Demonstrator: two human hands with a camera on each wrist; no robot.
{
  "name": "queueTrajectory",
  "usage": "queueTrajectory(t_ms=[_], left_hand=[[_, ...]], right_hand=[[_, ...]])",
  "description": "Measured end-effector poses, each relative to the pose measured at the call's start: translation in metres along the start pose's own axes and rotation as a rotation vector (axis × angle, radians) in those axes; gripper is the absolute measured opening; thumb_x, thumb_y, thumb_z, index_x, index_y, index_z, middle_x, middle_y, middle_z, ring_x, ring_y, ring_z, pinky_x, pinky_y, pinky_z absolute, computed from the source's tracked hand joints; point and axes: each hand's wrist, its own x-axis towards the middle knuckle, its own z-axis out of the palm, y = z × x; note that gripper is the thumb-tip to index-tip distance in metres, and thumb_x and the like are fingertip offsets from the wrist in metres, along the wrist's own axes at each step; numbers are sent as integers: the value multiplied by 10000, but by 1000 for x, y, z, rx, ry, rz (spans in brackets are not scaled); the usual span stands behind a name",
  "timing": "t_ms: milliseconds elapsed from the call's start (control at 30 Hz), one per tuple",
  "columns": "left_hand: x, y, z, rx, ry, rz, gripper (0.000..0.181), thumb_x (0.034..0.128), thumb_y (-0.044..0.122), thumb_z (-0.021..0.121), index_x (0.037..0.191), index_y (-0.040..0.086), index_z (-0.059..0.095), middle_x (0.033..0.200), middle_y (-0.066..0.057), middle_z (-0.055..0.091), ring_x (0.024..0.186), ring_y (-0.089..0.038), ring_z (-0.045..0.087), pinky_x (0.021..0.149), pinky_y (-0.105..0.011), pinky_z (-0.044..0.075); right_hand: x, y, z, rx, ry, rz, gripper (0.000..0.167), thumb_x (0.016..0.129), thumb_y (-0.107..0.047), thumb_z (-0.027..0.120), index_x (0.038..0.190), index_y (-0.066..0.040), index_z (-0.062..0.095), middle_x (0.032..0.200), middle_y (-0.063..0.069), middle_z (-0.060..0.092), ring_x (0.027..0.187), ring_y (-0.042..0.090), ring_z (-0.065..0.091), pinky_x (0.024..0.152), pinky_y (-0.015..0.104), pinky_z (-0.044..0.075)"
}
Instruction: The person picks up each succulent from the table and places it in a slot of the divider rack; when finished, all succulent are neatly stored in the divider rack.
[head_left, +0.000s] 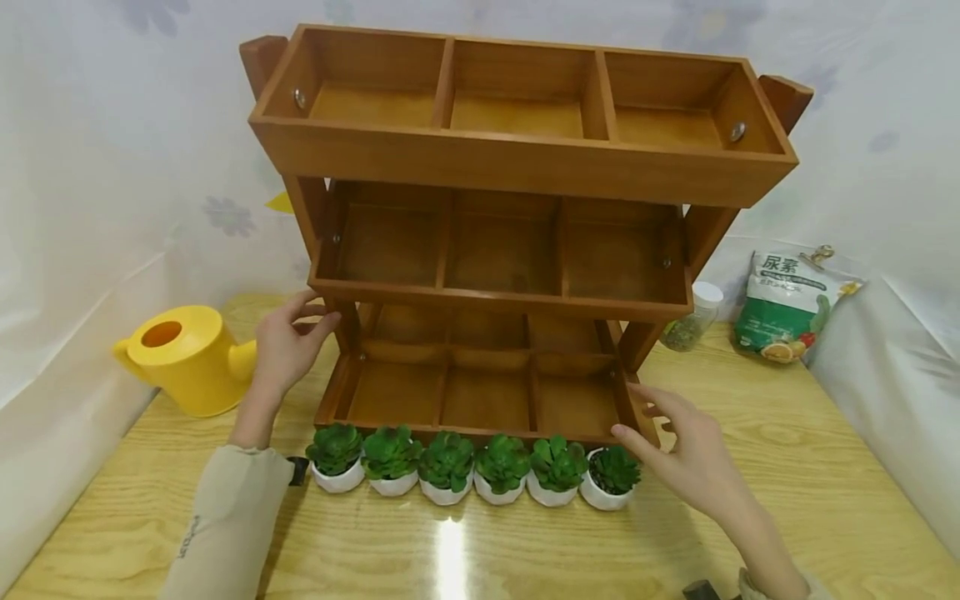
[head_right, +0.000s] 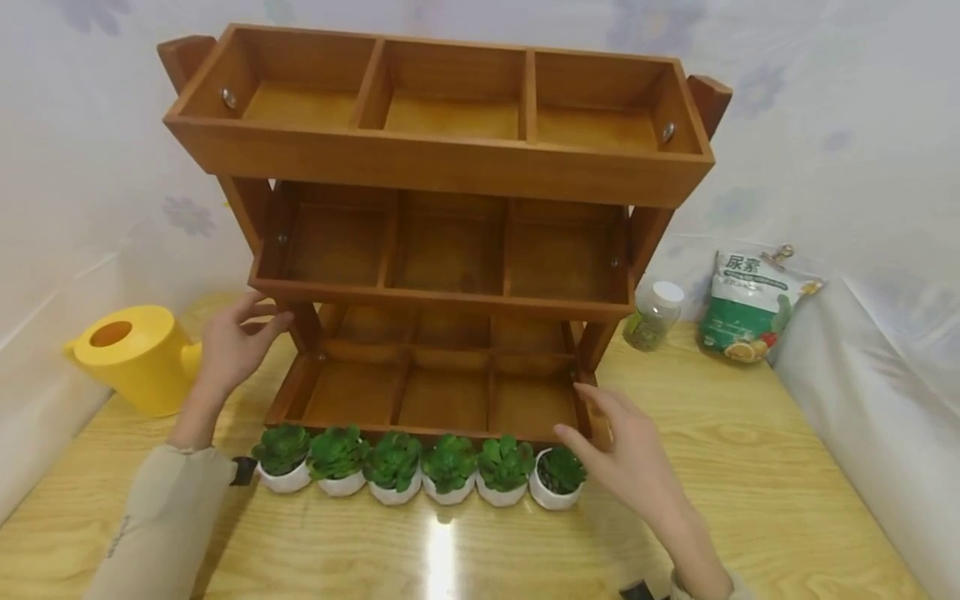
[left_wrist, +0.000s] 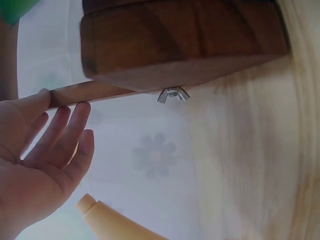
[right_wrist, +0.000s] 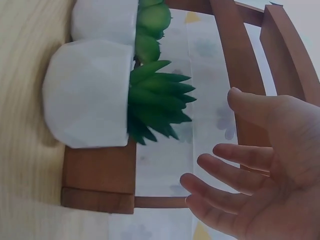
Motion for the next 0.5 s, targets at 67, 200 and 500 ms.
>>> queueTrajectory(t_ms=[67, 200, 500], left_hand=[[0, 1, -1, 1, -5, 8, 402, 918, 123, 655, 1299, 15, 584, 1084, -254, 663, 939, -400, 656, 782, -537, 535], [1, 4, -2, 15, -13, 14, 401, 918, 118, 655, 1298, 14, 583, 1097, -259, 657, 948, -409, 651, 784, -546, 535], [0, 5, -2, 64, -4, 23, 401, 916, 111, 654, 1299, 22, 579, 1041, -262, 673, 854, -417, 674, 723, -536, 551]], right_hand=[[-3, 3, -1, -4, -22, 22, 437, 826, -199, 768, 1212, -42, 635, 1112, 138, 678, 859, 269, 665, 652, 384, 551], [-12, 9, -2, -14, -50, 52, 396, 831, -220, 763, 1173, -49, 660, 1014, 88, 705, 787, 203, 665, 617, 328, 542], [-24, 16, -3, -3, -137, 102, 418, 812, -282, 778, 1152, -62, 675, 994, 31, 713, 794, 177, 665, 612, 284, 528]])
